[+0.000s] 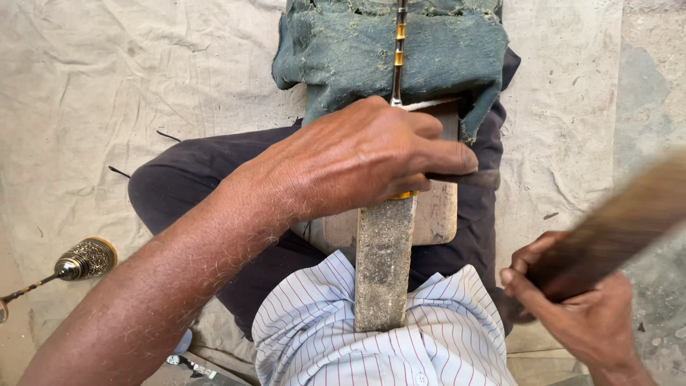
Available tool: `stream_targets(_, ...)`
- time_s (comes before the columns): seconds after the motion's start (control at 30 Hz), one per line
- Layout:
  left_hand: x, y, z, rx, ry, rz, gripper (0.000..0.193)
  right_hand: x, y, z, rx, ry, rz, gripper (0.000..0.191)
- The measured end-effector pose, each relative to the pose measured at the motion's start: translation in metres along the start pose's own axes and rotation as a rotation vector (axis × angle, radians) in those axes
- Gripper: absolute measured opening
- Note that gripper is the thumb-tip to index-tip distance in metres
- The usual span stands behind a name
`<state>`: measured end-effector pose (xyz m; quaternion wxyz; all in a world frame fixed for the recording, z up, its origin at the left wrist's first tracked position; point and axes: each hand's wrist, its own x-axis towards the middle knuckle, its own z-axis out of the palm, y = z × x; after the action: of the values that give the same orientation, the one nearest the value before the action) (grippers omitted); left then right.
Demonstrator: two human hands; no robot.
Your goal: The person sits on the floor with a brass bell-shaped goblet held on a stone block, and hammers a small punch against the bell's surface using a wooden mallet, repositioning the punch repeatedly to work the engraved design around the metal body.
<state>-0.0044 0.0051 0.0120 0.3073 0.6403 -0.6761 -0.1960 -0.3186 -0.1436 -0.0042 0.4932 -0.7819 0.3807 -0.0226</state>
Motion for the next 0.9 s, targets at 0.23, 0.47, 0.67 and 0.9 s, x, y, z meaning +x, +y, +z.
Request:
stream_targets(0.23,0.003,0.000,-0.005,0.061,0.004,0.092,0.044,-0.016,0.003,0.006,-0.211,0.246,-0.188,0.018)
stream_targets(0.47,-0.003,-0.003,-0.007,0.015,-0.008,0.102,0.042,-0.001,-0.016,-0.003,-0.751,0.067,0.099,0.032)
stream_targets(0.67,-0.011,-0.001,0.003,0.035,0.071,-0.020,0.035,0.000,-0.014,0.000,-0.378,0.082,0.088,0.028)
stream_targets(0.9,-0.041,0.008,0.042,-0.299,0.624,-0.319,0.037,0.012,0.012,-0.035,0.026,0.113,-0.129,0.031)
